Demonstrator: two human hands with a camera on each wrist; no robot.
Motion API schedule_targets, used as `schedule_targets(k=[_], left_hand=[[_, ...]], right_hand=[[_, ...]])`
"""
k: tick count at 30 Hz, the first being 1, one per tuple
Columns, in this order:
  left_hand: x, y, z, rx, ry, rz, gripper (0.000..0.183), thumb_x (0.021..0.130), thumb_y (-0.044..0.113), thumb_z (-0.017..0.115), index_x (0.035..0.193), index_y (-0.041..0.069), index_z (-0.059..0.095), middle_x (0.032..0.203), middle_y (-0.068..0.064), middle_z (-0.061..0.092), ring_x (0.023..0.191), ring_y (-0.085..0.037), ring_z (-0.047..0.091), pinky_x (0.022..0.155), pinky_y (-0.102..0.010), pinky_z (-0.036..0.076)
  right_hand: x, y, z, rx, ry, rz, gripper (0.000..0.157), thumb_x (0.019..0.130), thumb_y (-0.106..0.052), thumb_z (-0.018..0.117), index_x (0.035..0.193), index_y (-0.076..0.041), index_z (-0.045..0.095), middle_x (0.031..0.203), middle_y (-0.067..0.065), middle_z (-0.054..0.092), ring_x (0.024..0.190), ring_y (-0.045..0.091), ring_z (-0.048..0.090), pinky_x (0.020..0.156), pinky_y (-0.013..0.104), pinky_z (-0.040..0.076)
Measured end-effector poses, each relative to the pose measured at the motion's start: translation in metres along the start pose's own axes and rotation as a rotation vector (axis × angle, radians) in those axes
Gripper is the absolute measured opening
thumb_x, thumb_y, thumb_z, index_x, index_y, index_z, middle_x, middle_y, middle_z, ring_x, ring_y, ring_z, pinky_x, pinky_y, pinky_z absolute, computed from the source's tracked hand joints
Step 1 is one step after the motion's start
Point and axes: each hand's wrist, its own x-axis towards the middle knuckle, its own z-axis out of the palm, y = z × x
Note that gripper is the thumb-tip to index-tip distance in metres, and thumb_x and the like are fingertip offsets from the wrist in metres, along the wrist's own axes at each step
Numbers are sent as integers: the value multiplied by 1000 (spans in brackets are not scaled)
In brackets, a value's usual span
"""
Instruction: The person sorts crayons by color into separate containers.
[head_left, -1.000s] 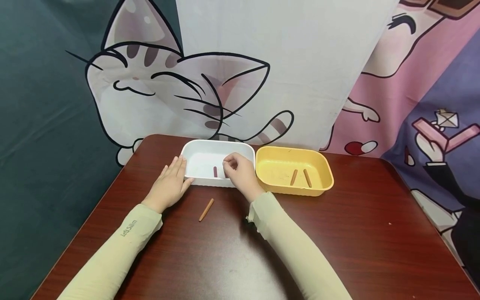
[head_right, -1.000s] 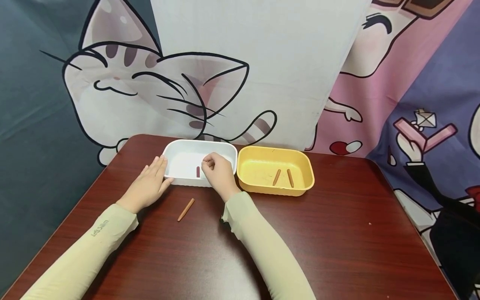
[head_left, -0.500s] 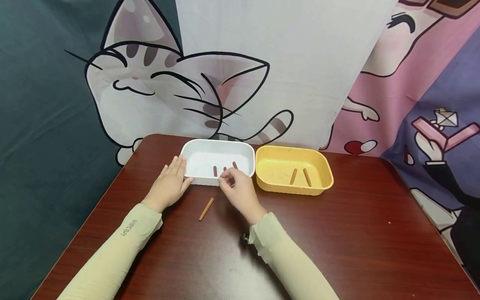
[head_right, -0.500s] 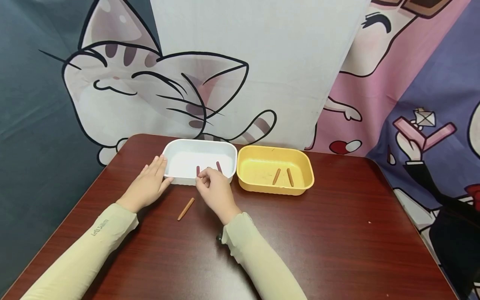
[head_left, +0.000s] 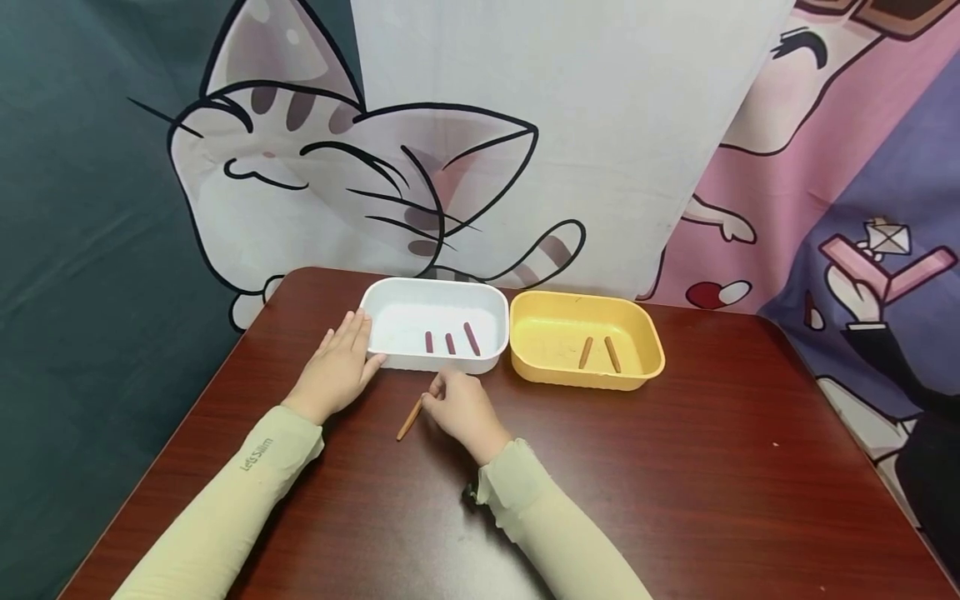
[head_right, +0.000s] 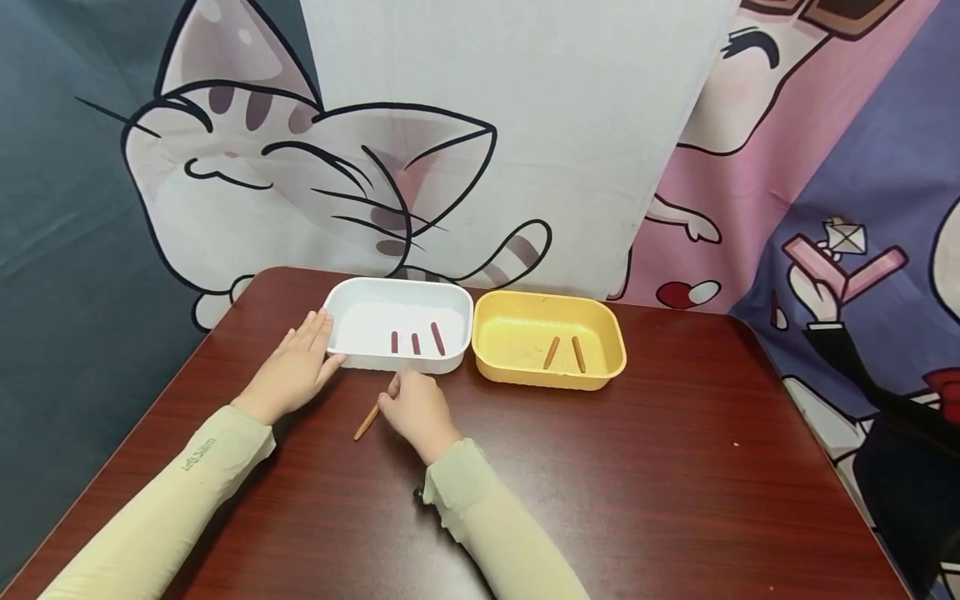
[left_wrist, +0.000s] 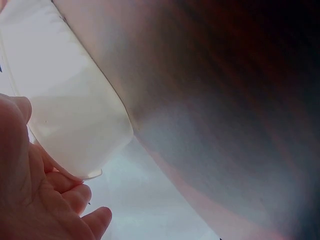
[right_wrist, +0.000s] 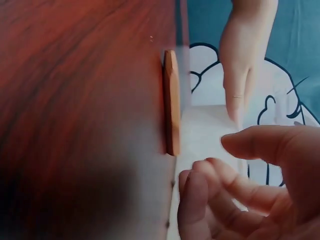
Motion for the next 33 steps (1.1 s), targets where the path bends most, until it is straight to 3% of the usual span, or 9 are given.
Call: schedule_targets(k=[11, 19, 25, 33], left_hand=[[1, 1, -2, -5, -5, 8, 71, 108, 36, 48, 155, -12, 25, 163, -28, 21, 153, -41, 15, 120, -60, 18], [1, 0, -1, -4, -11, 5, 71, 108, 36, 47, 155, -12, 25, 163, -28, 20, 153, -41, 14, 120, -61, 18], [1, 1, -3, -9, -8, 7, 70, 108, 35, 47, 154, -13, 25, 163, -29, 21, 153, -41, 14, 120, -61, 18], [1, 0, -2, -17, -15, 3, 70, 108, 35, 47, 155, -12, 25, 163, -28, 20, 154, -41, 13, 120, -61, 17]], right_hand=[[11, -4, 17, -130, -37, 157, 45, 89, -29, 76, 53, -12, 55, 49, -6, 44, 51, 12, 44, 50, 26, 40], [17, -12, 19, -190, -58, 214, 34, 87, -30, 78, 69, -4, 66, 63, 5, 60, 57, 18, 49, 55, 32, 48], [19, -11, 19, -177, -87, 238, 30, 86, -21, 74, 61, -7, 63, 59, 0, 54, 55, 16, 45, 52, 28, 42], [18, -7, 15, -110, -100, 210, 36, 84, -18, 68, 49, -11, 66, 51, -2, 60, 61, 14, 55, 60, 28, 48]])
